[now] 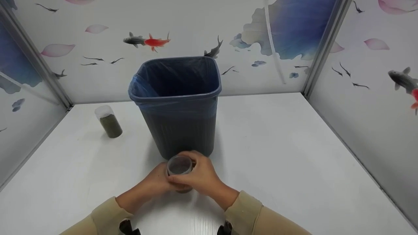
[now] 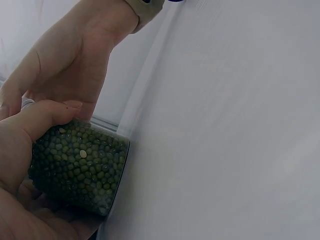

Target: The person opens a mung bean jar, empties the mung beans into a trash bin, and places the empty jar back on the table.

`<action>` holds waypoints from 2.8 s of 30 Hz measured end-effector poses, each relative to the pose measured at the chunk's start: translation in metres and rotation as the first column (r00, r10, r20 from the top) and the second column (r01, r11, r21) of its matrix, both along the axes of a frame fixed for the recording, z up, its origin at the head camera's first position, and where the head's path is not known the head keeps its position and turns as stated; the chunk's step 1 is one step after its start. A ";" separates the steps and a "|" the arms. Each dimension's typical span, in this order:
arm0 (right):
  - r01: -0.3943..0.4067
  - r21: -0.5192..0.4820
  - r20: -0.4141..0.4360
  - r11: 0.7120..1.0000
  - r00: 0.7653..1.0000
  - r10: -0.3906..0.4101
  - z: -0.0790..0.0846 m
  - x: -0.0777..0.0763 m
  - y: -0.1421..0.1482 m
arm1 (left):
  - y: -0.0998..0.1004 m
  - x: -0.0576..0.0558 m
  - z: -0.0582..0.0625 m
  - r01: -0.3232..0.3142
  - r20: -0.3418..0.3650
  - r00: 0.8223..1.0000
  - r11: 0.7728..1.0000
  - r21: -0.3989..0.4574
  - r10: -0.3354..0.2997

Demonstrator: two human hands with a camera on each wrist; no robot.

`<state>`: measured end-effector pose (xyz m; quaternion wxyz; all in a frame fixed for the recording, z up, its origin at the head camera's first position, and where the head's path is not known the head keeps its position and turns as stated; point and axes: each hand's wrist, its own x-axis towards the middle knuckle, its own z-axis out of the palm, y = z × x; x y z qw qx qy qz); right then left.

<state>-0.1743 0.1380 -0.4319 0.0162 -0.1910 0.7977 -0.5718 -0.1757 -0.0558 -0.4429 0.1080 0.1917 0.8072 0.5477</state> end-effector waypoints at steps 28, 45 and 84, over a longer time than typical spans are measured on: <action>-0.199 0.019 0.046 0.980 0.979 0.198 0.000 -0.009 0.008 | 0.000 -0.001 -0.001 0.060 0.004 0.998 0.998 0.004 -0.060; 0.042 0.025 0.031 0.999 0.999 -0.043 0.003 0.011 -0.009 | -0.001 -0.004 -0.001 0.061 0.038 0.997 0.998 0.017 -0.061; -0.136 0.100 0.092 0.986 0.988 0.126 0.010 0.000 0.008 | -0.001 -0.003 -0.004 0.050 -0.002 0.999 0.999 -0.010 -0.050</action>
